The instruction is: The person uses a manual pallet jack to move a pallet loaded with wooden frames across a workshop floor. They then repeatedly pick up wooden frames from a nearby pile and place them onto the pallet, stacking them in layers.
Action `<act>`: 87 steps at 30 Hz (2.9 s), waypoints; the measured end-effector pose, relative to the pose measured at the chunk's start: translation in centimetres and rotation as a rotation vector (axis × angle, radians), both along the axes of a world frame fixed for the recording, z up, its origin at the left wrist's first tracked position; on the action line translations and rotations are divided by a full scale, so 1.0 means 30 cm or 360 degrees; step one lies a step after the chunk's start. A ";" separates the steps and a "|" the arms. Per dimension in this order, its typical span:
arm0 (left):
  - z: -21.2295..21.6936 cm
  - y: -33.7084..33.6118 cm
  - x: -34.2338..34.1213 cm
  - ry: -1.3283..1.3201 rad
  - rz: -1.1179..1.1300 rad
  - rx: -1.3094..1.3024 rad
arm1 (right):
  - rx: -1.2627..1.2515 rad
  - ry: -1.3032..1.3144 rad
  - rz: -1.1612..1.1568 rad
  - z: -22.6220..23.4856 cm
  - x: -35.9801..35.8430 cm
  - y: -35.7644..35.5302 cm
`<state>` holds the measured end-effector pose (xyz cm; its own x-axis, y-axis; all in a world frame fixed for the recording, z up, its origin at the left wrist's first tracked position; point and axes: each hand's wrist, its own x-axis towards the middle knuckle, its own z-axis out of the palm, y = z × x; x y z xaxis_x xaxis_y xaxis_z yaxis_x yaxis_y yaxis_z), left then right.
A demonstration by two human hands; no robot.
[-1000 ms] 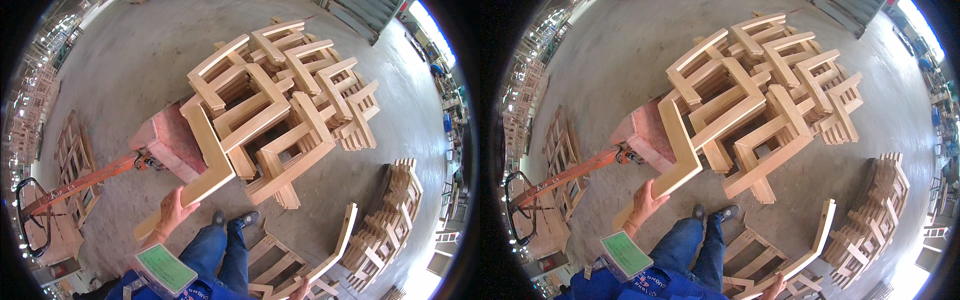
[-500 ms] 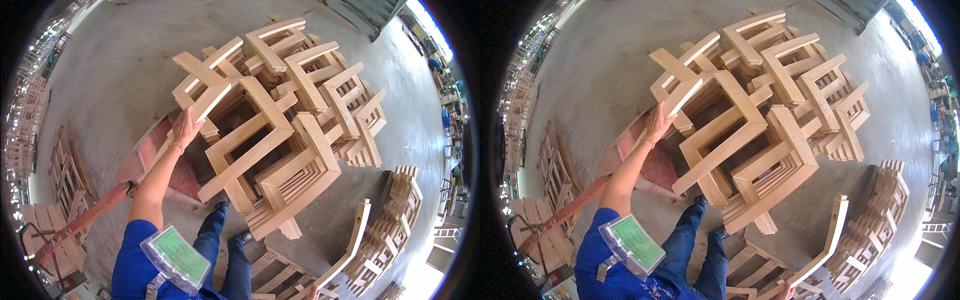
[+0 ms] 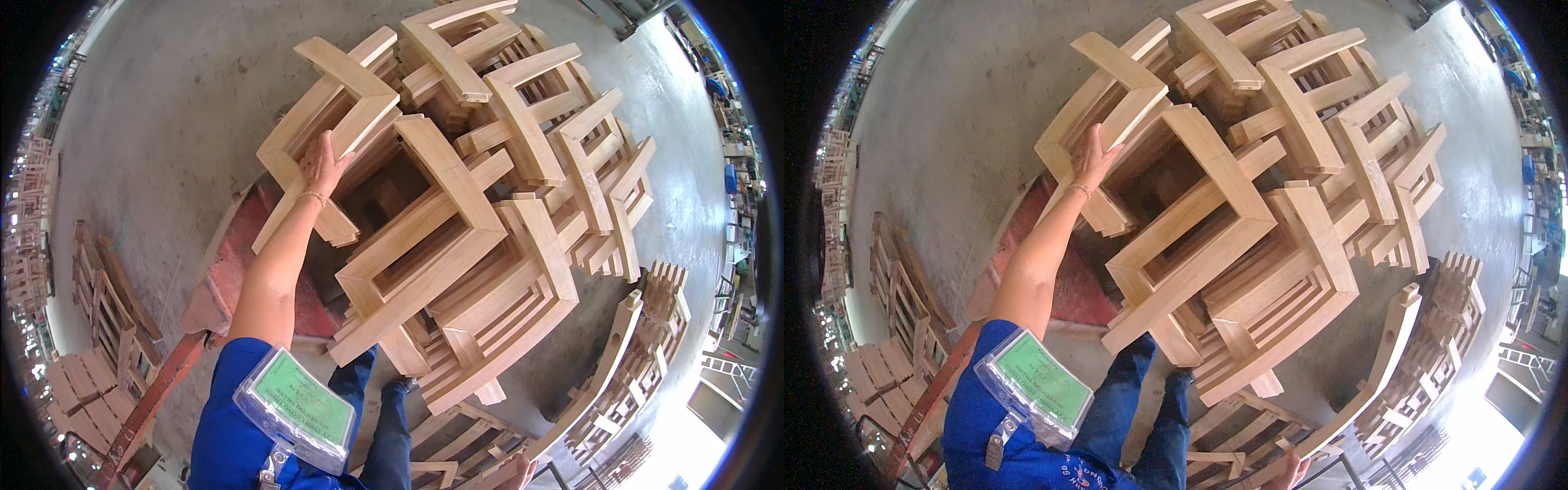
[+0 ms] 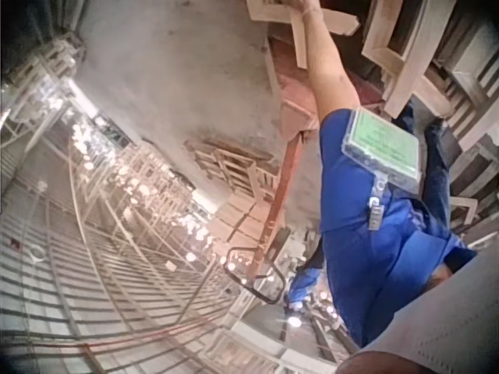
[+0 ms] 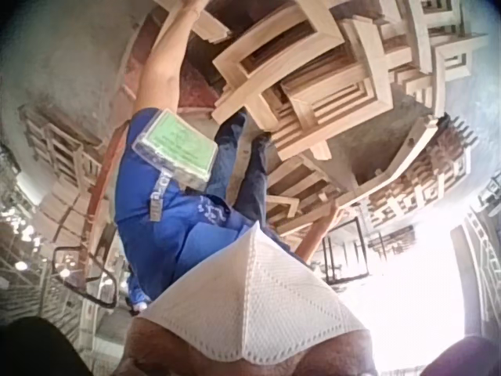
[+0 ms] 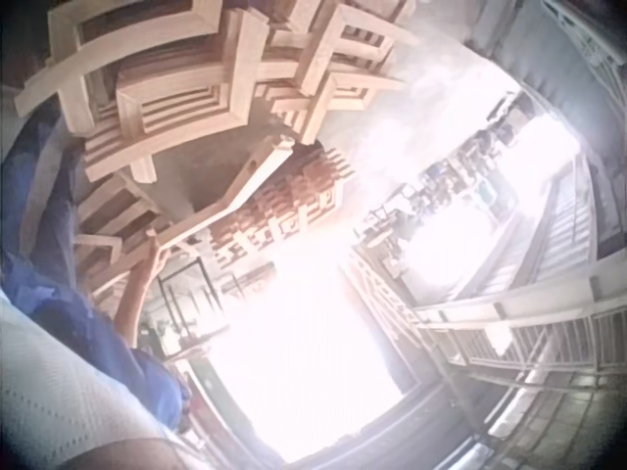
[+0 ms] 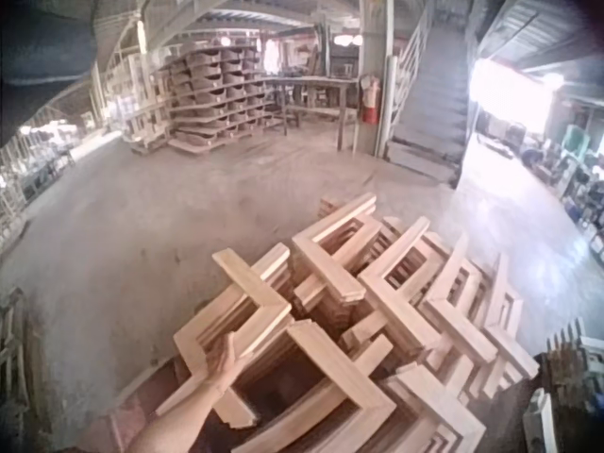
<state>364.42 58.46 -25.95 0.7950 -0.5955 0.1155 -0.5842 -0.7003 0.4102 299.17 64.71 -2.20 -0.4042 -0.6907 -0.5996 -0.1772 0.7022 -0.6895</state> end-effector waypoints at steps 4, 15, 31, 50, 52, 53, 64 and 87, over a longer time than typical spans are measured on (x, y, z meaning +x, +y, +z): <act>0.038 -0.019 0.013 0.0347 -0.0002 0.0130 | -0.0022 0.0071 0.0099 -0.006 0.066 0.005; 0.110 0.043 0.111 0.0755 -0.0263 0.0570 | -0.0037 0.0240 0.0725 -0.073 0.165 0.068; 0.133 0.053 0.120 0.0764 -0.0259 0.0590 | 0.0074 0.0064 0.0598 -0.038 0.327 0.054; 0.139 0.038 0.095 0.0740 -0.0387 0.0282 | 0.0066 0.0097 0.0404 -0.095 0.266 0.029; 0.151 0.025 0.095 0.0730 -0.0429 0.0181 | 0.0129 0.0152 0.0420 -0.093 0.258 0.026; 0.158 0.005 0.066 0.0766 -0.0373 0.0236 | 0.0137 0.0187 0.0423 -0.091 0.264 0.022; 0.175 0.133 -0.081 0.0145 -0.0534 0.0404 | 0.0179 0.0381 0.0583 -0.047 0.305 -0.002; 0.355 0.125 -0.330 0.0861 -0.0650 -0.0261 | 0.0240 0.0628 0.0888 -0.020 0.310 0.018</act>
<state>354.51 62.21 -15.32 0.4823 -0.8679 -0.1193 -0.4716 -0.3720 0.7995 308.46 65.24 -2.81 -0.2206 -0.7792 -0.5866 -0.7562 0.5165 -0.4018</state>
